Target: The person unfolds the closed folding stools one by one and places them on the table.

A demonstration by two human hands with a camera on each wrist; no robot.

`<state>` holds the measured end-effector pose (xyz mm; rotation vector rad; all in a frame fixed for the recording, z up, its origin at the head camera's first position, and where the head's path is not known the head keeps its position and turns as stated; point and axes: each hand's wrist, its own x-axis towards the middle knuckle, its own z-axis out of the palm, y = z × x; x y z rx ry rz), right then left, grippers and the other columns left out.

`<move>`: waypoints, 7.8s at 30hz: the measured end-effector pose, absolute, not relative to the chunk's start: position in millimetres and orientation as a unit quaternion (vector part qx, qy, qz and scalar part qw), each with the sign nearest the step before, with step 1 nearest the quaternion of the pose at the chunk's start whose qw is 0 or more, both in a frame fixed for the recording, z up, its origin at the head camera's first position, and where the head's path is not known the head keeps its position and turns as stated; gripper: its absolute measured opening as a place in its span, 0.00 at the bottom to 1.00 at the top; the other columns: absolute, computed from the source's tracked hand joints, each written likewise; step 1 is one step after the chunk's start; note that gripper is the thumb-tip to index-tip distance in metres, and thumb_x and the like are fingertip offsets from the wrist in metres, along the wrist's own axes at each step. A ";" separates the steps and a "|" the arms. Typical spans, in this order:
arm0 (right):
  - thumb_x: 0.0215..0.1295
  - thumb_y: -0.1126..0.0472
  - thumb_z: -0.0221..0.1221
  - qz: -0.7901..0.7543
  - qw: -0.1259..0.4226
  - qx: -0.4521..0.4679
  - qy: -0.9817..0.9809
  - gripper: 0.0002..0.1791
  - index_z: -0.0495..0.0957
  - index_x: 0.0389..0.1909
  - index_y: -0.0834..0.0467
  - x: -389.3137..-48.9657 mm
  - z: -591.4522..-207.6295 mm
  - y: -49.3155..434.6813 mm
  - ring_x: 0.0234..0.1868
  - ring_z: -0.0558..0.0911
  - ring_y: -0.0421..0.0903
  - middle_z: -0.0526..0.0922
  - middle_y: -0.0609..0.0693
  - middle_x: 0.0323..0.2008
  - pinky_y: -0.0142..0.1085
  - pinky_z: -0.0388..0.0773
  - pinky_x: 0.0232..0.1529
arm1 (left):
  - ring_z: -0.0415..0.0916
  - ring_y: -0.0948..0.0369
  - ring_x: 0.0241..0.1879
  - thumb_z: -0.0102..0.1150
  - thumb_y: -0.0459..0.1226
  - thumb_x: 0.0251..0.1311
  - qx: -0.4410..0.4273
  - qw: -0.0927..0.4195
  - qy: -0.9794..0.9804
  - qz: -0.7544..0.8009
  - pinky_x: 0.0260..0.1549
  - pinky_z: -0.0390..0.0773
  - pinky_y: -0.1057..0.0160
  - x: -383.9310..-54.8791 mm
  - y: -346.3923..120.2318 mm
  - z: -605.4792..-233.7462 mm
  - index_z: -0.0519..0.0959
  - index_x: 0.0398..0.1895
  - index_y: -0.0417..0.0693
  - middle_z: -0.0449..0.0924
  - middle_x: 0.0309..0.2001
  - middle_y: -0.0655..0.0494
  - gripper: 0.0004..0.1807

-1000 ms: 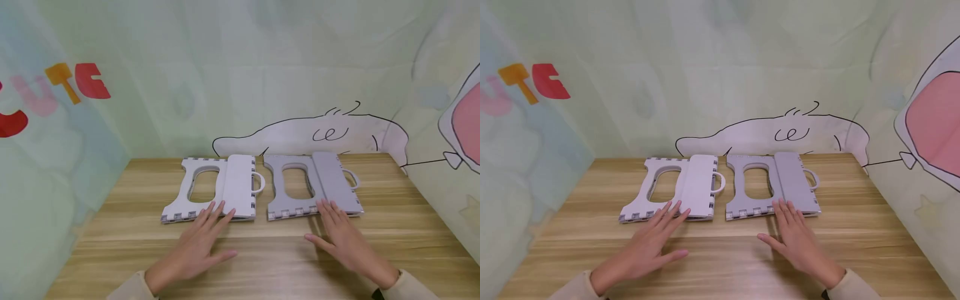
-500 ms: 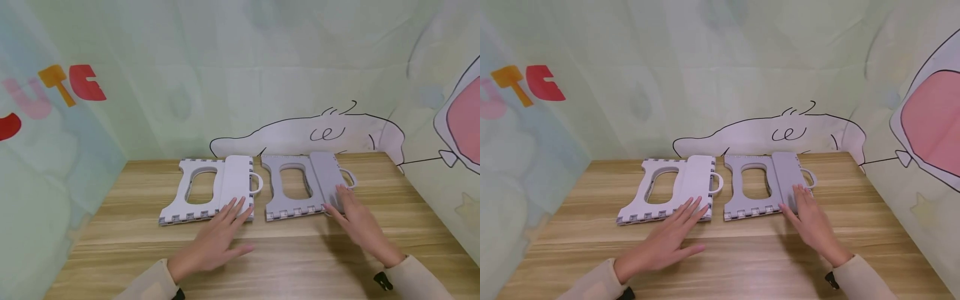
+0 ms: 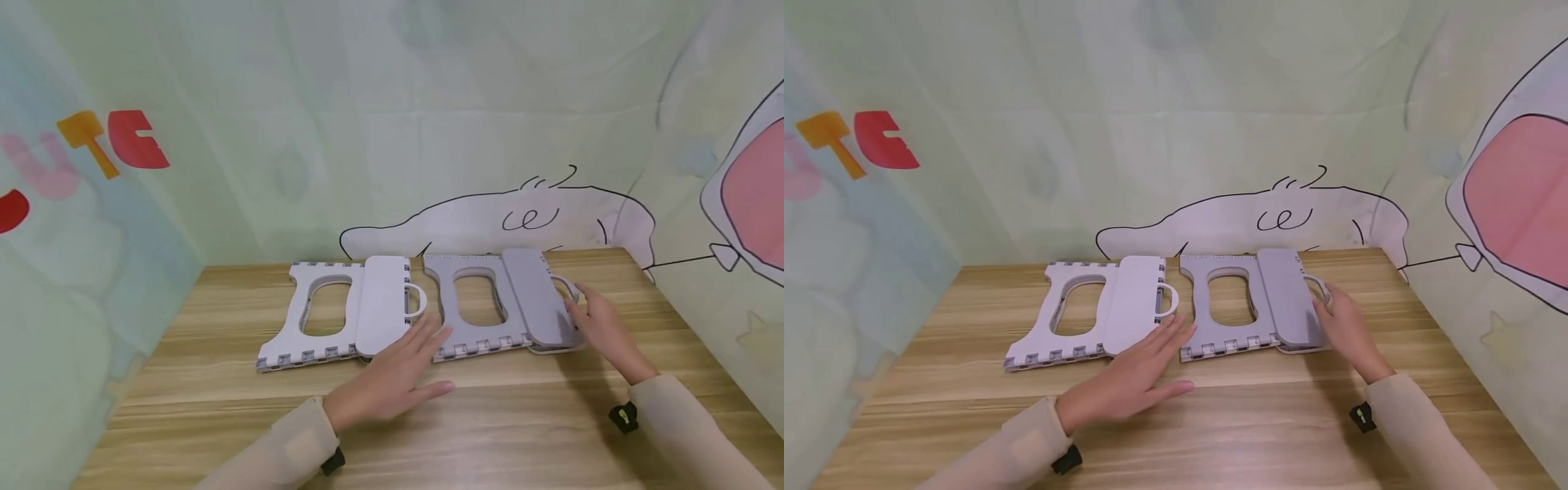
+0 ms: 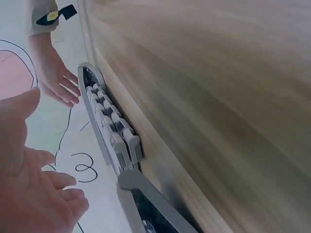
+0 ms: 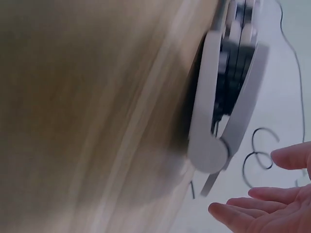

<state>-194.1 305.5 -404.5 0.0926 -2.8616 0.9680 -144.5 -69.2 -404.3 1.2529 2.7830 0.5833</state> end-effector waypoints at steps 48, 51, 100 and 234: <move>0.72 0.67 0.55 0.655 -0.001 -0.190 -0.731 0.27 0.64 0.66 0.78 -239.5 -418.0 325.3 0.29 0.82 0.33 0.84 0.42 0.26 0.24 0.79 0.29 | 0.29 0.47 0.77 0.38 0.65 0.71 0.364 0.111 0.920 0.091 0.74 0.40 0.54 -180.0 -3.6 -427.6 0.43 0.77 0.30 0.34 0.77 0.34 0.52; 0.71 0.68 0.57 0.670 0.003 -0.205 -0.714 0.29 0.62 0.67 0.77 -239.3 -416.7 324.8 0.29 0.82 0.33 0.84 0.41 0.24 0.24 0.80 0.30 | 0.29 0.46 0.77 0.38 0.66 0.71 0.366 0.108 0.920 0.087 0.74 0.39 0.54 -180.2 -3.1 -427.7 0.43 0.77 0.30 0.34 0.77 0.34 0.52; 0.68 0.68 0.62 0.786 0.118 -0.138 -0.591 0.04 0.84 0.34 0.59 -219.7 -352.3 321.1 0.35 0.87 0.40 0.81 0.49 0.40 0.29 0.80 0.44 | 0.23 0.46 0.76 0.36 0.58 0.76 0.368 0.128 0.902 0.185 0.73 0.38 0.53 -173.4 5.6 -419.8 0.37 0.76 0.28 0.24 0.76 0.33 0.47; 0.75 0.58 0.54 0.371 0.189 0.232 -0.879 0.25 0.70 0.67 0.68 -222.2 -245.8 118.1 0.59 0.79 0.58 0.69 0.65 0.67 0.47 0.80 0.53 | 0.58 0.48 0.72 0.51 0.45 0.75 0.207 0.140 0.782 0.571 0.69 0.61 0.52 -169.2 -47.0 -417.1 0.49 0.78 0.35 0.57 0.74 0.39 0.38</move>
